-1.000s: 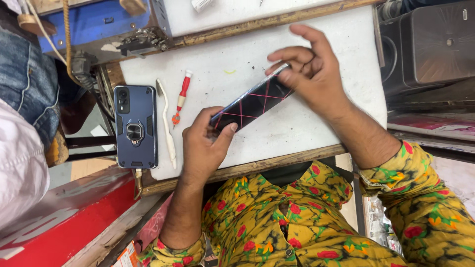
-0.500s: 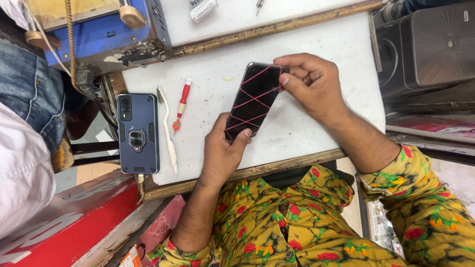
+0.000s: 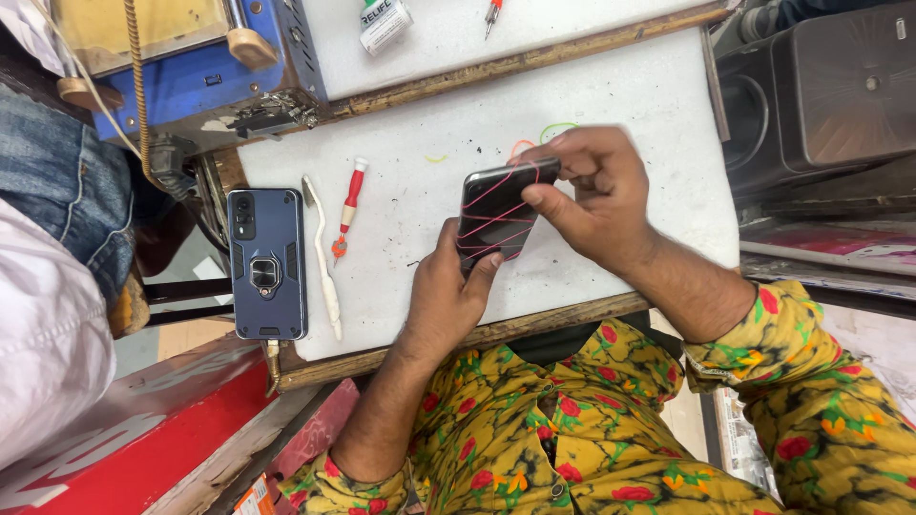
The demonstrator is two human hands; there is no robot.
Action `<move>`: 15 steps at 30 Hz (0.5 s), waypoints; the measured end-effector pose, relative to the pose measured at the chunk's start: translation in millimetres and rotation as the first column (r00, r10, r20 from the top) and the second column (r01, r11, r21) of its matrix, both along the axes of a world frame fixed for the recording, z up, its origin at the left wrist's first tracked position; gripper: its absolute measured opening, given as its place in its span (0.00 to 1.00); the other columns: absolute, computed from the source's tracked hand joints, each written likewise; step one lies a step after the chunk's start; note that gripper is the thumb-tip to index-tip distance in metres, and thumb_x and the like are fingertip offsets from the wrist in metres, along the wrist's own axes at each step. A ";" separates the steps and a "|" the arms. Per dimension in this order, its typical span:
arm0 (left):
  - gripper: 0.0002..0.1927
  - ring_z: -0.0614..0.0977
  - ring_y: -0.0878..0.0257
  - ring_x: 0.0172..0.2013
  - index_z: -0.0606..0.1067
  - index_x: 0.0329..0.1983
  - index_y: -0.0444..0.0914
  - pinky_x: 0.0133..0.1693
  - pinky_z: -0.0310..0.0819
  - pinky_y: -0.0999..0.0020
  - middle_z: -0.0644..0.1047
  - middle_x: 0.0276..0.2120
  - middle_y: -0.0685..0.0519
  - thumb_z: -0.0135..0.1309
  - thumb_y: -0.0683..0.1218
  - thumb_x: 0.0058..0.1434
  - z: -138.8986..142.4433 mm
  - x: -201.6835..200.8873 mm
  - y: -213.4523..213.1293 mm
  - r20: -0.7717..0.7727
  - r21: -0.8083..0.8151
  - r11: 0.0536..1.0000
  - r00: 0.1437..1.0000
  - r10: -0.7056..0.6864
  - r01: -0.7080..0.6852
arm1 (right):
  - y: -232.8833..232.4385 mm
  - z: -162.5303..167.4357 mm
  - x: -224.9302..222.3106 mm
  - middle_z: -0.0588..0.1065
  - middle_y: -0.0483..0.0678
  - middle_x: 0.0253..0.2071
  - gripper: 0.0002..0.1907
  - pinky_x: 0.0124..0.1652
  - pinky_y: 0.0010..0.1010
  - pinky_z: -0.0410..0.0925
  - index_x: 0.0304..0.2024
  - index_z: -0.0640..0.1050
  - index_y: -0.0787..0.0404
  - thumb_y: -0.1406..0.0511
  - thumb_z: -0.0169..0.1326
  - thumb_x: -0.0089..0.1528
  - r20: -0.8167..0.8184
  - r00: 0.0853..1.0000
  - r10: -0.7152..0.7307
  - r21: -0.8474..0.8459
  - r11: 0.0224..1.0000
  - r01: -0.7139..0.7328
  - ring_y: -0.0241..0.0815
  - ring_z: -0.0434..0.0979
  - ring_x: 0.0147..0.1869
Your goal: The person reassembles a smartphone by placing the back cover onto the chassis and pressing it into place. They then clean the screen with a brush and wrap rubber bands around the device to hold the cover while the adhesive sets.
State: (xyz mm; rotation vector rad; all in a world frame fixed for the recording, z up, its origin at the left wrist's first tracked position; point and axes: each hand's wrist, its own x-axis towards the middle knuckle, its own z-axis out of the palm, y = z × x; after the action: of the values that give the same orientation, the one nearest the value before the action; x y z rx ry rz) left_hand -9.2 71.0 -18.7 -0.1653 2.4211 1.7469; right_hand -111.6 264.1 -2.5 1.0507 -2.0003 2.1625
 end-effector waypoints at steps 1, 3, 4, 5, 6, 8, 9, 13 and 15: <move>0.19 0.87 0.46 0.34 0.66 0.53 0.34 0.35 0.80 0.57 0.83 0.34 0.41 0.57 0.47 0.65 -1.7 -1.6 1.3 0.018 -0.016 1.000 1.000 0.003 -0.003 | -2.2 -0.3 0.8 0.78 0.50 0.51 0.16 0.65 0.32 0.76 0.56 0.68 0.61 0.69 0.61 0.72 0.073 0.997 0.004 -0.082 0.997 0.002 0.38 0.81 0.61; 0.19 0.87 0.45 0.35 0.66 0.53 0.34 0.35 0.79 0.55 0.83 0.34 0.41 0.57 0.47 0.65 -4.5 -1.1 3.0 0.008 -0.039 0.999 1.000 0.003 -0.003 | -1.6 0.2 -1.2 0.78 0.54 0.52 0.14 0.61 0.32 0.76 0.54 0.69 0.65 0.70 0.60 0.72 0.023 0.999 -0.038 0.007 0.999 0.038 0.42 0.81 0.62; 0.19 0.87 0.44 0.36 0.66 0.53 0.34 0.36 0.79 0.55 0.83 0.34 0.41 0.57 0.47 0.66 -5.9 -1.0 3.0 -0.023 -0.050 0.999 1.000 0.000 -0.002 | -1.5 0.0 -1.3 0.78 0.56 0.53 0.13 0.59 0.31 0.77 0.54 0.70 0.67 0.70 0.60 0.72 -0.006 0.998 -0.055 0.051 0.997 0.055 0.44 0.81 0.62; 0.19 0.86 0.44 0.37 0.66 0.53 0.34 0.37 0.79 0.54 0.83 0.34 0.41 0.57 0.47 0.66 -7.2 -0.4 2.9 -0.055 -0.061 0.998 0.998 -0.001 -0.003 | -0.5 0.1 -1.7 0.79 0.57 0.52 0.12 0.58 0.31 0.77 0.53 0.71 0.68 0.70 0.59 0.72 -0.049 0.995 -0.083 0.082 0.993 0.087 0.44 0.82 0.59; 0.20 0.86 0.43 0.37 0.66 0.54 0.34 0.37 0.79 0.54 0.83 0.34 0.41 0.57 0.47 0.65 -8.6 -0.2 2.6 -0.049 -0.052 0.999 0.999 -0.002 0.000 | -0.3 -0.3 -0.7 0.79 0.58 0.50 0.11 0.56 0.31 0.77 0.53 0.72 0.69 0.70 0.59 0.72 -0.092 0.990 -0.107 0.109 0.987 0.117 0.45 0.82 0.57; 0.21 0.86 0.43 0.36 0.66 0.55 0.34 0.37 0.79 0.53 0.83 0.35 0.41 0.57 0.47 0.64 -10.7 -0.1 2.3 -0.032 -0.035 0.999 0.999 -0.001 0.000 | 0.4 -0.8 0.2 0.80 0.57 0.48 0.10 0.52 0.30 0.78 0.51 0.74 0.69 0.69 0.57 0.72 -0.174 0.974 -0.147 0.157 0.972 0.175 0.44 0.83 0.53; 0.21 0.86 0.43 0.37 0.66 0.56 0.34 0.38 0.79 0.53 0.83 0.35 0.41 0.57 0.46 0.64 -11.5 -0.1 2.2 -0.039 -0.036 0.999 0.999 -0.001 -0.001 | 0.8 -0.8 0.2 0.80 0.56 0.47 0.09 0.49 0.29 0.78 0.50 0.75 0.69 0.68 0.57 0.72 -0.216 0.962 -0.164 0.178 0.963 0.204 0.44 0.84 0.51; 0.23 0.85 0.42 0.38 0.64 0.58 0.34 0.39 0.78 0.51 0.82 0.35 0.40 0.57 0.46 0.63 -12.9 -1.4 2.6 -0.056 -0.052 0.999 0.998 -0.014 0.011 | 2.0 -1.0 -0.7 0.81 0.55 0.44 0.08 0.42 0.26 0.77 0.48 0.77 0.68 0.67 0.56 0.72 -0.328 0.917 -0.227 0.246 0.917 0.315 0.42 0.84 0.47; 0.24 0.86 0.42 0.38 0.64 0.58 0.34 0.40 0.78 0.52 0.82 0.34 0.40 0.57 0.46 0.64 -12.6 -2.0 2.2 -0.021 -0.053 0.998 1.000 -0.021 0.020 | 1.8 -2.6 -2.5 0.81 0.55 0.46 0.08 0.44 0.27 0.77 0.50 0.77 0.67 0.67 0.56 0.74 -0.362 0.912 -0.193 0.236 0.928 0.289 0.44 0.84 0.50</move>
State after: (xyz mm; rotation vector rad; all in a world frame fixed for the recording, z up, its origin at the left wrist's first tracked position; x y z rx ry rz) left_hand -11.2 73.2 -31.3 -0.1287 2.4766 1.6854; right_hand -114.0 265.9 -5.1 1.0409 -2.1759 1.4900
